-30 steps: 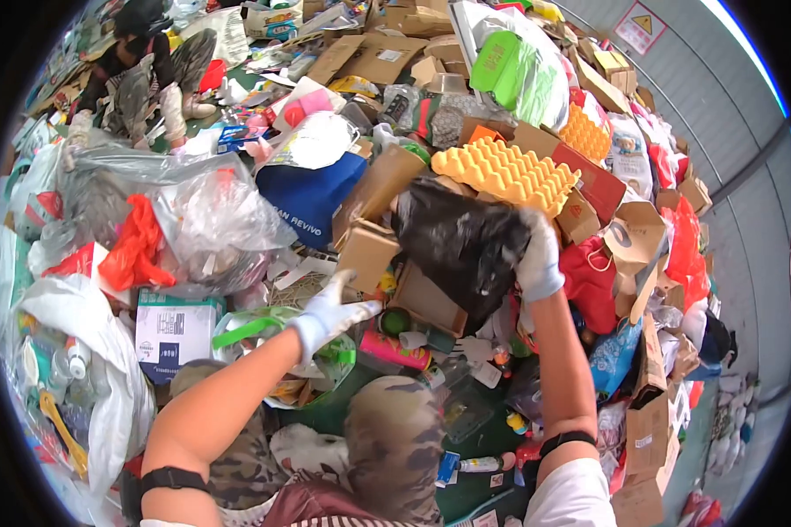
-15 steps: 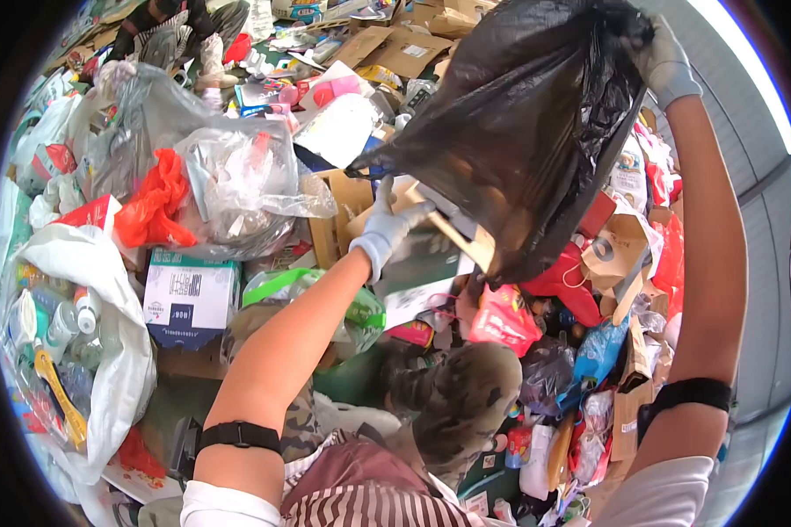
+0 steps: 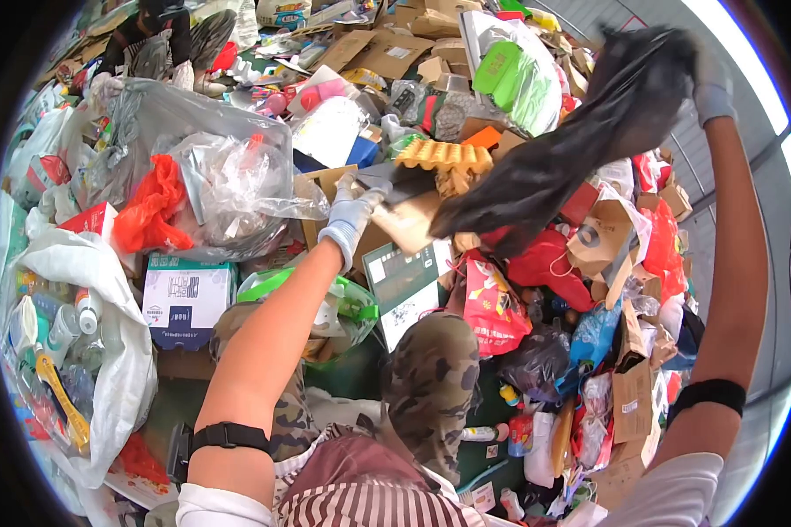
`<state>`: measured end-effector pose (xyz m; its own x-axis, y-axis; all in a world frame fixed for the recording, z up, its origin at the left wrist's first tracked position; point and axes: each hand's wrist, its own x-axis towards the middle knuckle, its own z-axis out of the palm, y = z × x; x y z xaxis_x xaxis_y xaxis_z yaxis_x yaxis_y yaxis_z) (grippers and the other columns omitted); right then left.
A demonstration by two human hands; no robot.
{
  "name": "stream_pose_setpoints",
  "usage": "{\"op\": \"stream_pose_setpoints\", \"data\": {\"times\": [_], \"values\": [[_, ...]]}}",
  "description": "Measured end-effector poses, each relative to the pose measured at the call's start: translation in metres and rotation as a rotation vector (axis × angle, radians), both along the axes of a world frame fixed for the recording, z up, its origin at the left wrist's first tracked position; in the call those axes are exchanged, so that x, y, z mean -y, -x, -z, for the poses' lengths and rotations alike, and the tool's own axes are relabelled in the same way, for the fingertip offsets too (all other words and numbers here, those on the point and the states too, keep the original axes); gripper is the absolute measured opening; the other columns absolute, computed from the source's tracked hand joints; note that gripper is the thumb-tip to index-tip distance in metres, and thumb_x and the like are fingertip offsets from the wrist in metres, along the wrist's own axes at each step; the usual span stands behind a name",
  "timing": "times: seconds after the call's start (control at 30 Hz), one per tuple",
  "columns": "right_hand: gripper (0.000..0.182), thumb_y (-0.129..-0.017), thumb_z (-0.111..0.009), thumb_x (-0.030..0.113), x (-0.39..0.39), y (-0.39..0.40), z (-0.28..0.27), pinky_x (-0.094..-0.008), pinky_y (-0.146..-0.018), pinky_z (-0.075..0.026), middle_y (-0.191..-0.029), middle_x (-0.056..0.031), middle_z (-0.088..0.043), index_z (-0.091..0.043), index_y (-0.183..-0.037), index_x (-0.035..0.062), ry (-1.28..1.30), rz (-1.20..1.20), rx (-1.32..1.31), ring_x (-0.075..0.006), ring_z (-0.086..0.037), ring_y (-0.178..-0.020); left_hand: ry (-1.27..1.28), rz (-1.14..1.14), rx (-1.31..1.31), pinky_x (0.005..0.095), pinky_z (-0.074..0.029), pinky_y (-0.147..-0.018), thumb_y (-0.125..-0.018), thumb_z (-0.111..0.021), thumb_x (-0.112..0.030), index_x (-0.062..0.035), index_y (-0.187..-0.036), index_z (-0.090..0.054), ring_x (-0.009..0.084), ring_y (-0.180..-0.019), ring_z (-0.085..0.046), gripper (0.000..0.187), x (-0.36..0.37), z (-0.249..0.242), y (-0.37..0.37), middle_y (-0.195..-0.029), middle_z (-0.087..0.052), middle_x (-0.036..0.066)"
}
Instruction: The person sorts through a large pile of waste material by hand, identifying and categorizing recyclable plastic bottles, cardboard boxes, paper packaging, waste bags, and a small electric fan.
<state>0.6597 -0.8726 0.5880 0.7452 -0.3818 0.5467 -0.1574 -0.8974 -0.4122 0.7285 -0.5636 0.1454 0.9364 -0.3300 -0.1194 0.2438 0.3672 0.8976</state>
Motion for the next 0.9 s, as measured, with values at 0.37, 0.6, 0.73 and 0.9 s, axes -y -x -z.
{"op": "stream_pose_setpoints", "data": {"times": [0.37, 0.6, 0.73, 0.9], "values": [[0.033, -0.088, -0.048, 0.033, -0.002, 0.04, 0.011, -0.0296, -0.068, -0.048, -0.087, -0.0068, -0.061, -0.06, -0.101, 0.006, -0.024, 0.026, 0.275, -0.0159, -0.058, -0.074, -0.03, -0.052, -0.07, 0.0216, -0.042, -0.053, -0.073, -0.072, -0.023, 0.0005, -0.127, -0.033, 0.0102, -0.066, -0.053, 0.071, 0.013, 0.002, 0.019, -0.094, -0.059, 0.008], [0.032, -0.087, -0.049, 0.034, 0.029, 0.084, 0.092, -0.0366, -0.07, -0.049, -0.084, -0.0117, -0.063, -0.06, -0.096, 0.0055, -0.045, 0.282, 0.096, -0.0227, -0.062, -0.07, -0.121, -0.023, -0.132, 0.0241, -0.046, -0.051, -0.081, -0.062, -0.031, -0.0106, -0.12, -0.042, 0.0149, -0.065, -0.058, 0.048, 0.004, 0.025, 0.015, -0.09, -0.055, 0.004], [0.027, -0.087, -0.049, 0.03, 0.059, 0.104, 0.121, -0.0346, -0.069, -0.051, -0.085, -0.0141, -0.063, -0.059, -0.096, 0.0063, -0.658, 0.186, 0.514, -0.0255, -0.062, -0.07, -0.118, 0.104, -0.16, 0.0204, -0.044, -0.047, -0.08, -0.064, -0.027, -0.0074, -0.126, -0.036, 0.0117, -0.06, -0.057, 0.057, -0.001, 0.015, 0.026, -0.087, -0.054, 0.003], [0.02, -0.091, -0.046, 0.021, 0.031, 0.081, 0.127, -0.0324, -0.075, -0.053, -0.087, -0.0095, -0.061, -0.055, -0.093, 0.0028, -1.049, -0.194, 0.529, -0.0208, -0.062, -0.079, -0.144, 0.161, -0.129, 0.0202, -0.044, -0.049, -0.078, -0.065, -0.018, -0.0043, -0.132, -0.03, 0.0109, -0.062, -0.056, 0.065, 0.02, 0.012, 0.05, -0.099, -0.057, 0.009]]}}
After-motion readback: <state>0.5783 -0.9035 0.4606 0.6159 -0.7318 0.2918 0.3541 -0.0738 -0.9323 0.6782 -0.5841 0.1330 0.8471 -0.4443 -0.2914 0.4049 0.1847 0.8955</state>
